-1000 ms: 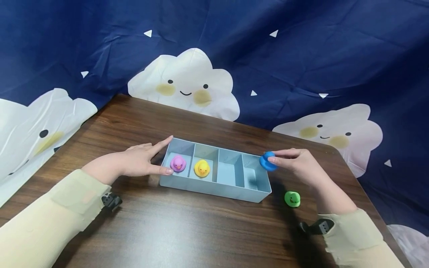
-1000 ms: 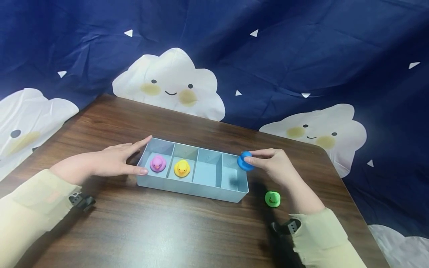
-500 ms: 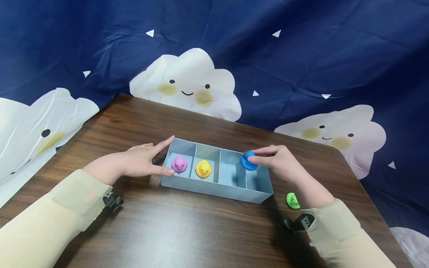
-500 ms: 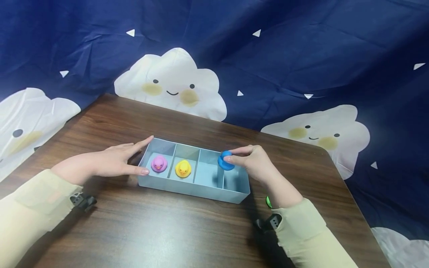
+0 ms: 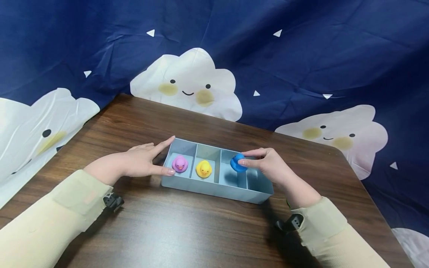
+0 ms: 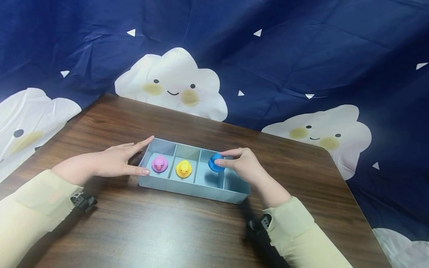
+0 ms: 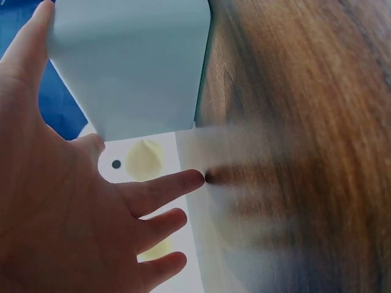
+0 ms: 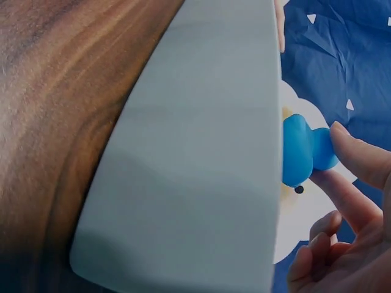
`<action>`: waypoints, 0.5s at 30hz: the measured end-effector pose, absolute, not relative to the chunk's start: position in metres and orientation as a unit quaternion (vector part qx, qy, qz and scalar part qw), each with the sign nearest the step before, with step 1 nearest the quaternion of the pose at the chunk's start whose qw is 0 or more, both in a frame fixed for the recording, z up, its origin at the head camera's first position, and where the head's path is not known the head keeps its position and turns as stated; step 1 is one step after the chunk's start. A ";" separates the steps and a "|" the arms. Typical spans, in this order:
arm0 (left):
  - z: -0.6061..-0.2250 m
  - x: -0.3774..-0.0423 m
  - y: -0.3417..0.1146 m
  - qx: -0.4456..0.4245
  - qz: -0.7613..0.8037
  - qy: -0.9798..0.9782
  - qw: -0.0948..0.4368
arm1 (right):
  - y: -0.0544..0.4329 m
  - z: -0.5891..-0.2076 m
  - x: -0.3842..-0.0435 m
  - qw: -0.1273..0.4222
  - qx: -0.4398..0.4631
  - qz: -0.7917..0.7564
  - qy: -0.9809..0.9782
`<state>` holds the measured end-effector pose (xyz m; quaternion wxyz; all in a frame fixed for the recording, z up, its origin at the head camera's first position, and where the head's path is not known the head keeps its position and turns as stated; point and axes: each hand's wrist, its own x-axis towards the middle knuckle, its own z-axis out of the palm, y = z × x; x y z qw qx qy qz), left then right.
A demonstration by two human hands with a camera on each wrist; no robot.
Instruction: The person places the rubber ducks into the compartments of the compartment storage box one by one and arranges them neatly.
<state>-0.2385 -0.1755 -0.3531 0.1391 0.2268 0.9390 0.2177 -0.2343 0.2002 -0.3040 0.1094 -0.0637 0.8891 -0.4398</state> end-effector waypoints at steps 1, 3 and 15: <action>-0.353 -0.238 -0.175 0.227 0.218 0.939 0.139 | 0.199 -0.305 -0.234 0.110 -0.064 -0.443 0.887; -0.353 -0.238 -0.175 0.228 0.218 0.939 0.139 | 0.198 -0.308 -0.234 0.108 -0.069 -0.444 0.887; -0.352 -0.238 -0.175 0.228 0.220 0.938 0.141 | 0.191 -0.322 -0.235 0.129 -0.062 -0.434 0.890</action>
